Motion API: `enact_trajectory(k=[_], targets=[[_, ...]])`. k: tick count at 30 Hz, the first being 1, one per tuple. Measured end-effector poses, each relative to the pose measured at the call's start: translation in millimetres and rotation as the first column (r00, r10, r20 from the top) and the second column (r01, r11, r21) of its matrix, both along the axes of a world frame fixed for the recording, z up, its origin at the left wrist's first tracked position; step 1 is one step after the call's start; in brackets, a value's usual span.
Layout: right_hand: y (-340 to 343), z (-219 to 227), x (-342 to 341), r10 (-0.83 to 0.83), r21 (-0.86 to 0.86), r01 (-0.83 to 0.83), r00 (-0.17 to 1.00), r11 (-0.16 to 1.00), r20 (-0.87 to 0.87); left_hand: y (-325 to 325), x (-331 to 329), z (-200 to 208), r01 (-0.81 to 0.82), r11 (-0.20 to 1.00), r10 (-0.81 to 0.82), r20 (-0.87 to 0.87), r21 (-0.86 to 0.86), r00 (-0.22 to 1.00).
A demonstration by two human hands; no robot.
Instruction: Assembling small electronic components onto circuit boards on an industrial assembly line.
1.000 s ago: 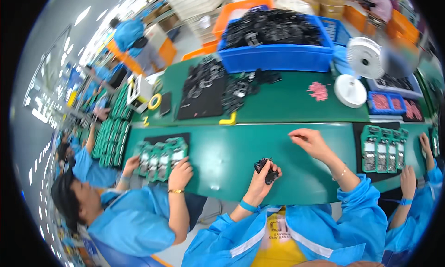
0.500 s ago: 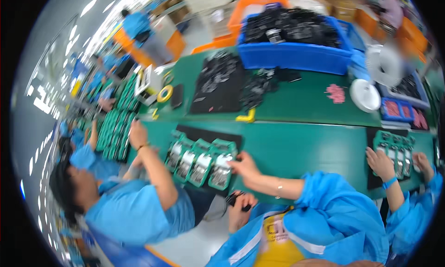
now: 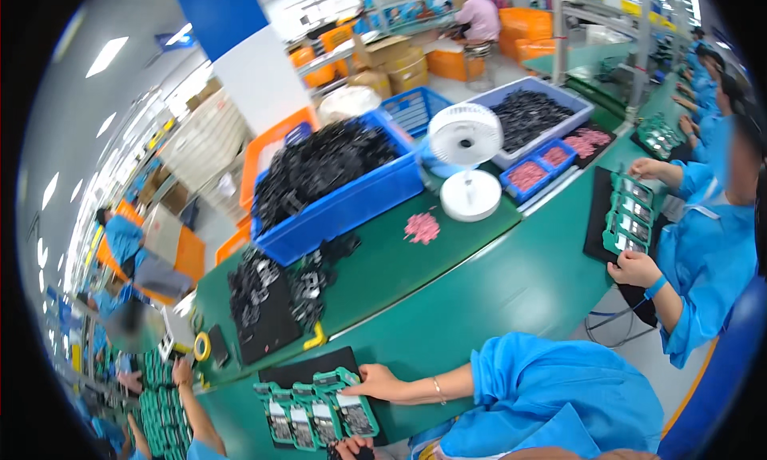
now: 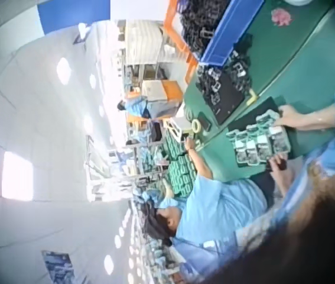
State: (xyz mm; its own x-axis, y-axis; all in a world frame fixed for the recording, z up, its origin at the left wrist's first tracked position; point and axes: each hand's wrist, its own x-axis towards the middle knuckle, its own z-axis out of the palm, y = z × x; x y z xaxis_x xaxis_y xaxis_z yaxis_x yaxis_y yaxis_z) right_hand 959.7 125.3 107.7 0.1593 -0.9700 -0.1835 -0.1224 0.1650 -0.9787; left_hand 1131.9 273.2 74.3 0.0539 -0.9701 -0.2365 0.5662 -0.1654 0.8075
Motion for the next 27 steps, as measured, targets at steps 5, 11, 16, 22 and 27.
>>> enact_trajectory(k=[5, 11, 16, 22, 27], targets=[[-3.8, 23.5, -127.6, -0.108, 0.078, 0.101, 0.990, 0.992, 0.095, -55.9, -23.2, -60.9, -0.028, 0.998, 0.011, -0.311, -0.049, 0.950], [-6.4, 27.4, -270.7, -0.309, 0.172, 0.280, 0.936, 0.944, 0.168, -71.5, -116.2, 65.6, 0.132, 0.969, -0.100, -0.157, 0.211, 0.983], [-0.2, 29.7, -332.7, -0.500, 0.144, 0.482, 0.852, 0.864, 0.155, -85.0, -173.0, 87.5, 0.180, 0.980, -0.194, -0.239, -0.080, 0.951], [19.3, 72.4, -291.7, -0.659, -0.638, 0.381, 0.702, 0.669, -0.272, -98.9, -196.6, 67.4, 0.151, 0.982, -0.179, -0.300, -0.115, 0.937], [39.8, 89.0, -199.1, -0.164, -0.525, 0.023, 0.961, 0.851, -0.223, -91.9, -199.6, 65.7, 0.134, 0.987, -0.153, -0.274, -0.088, 0.950]])
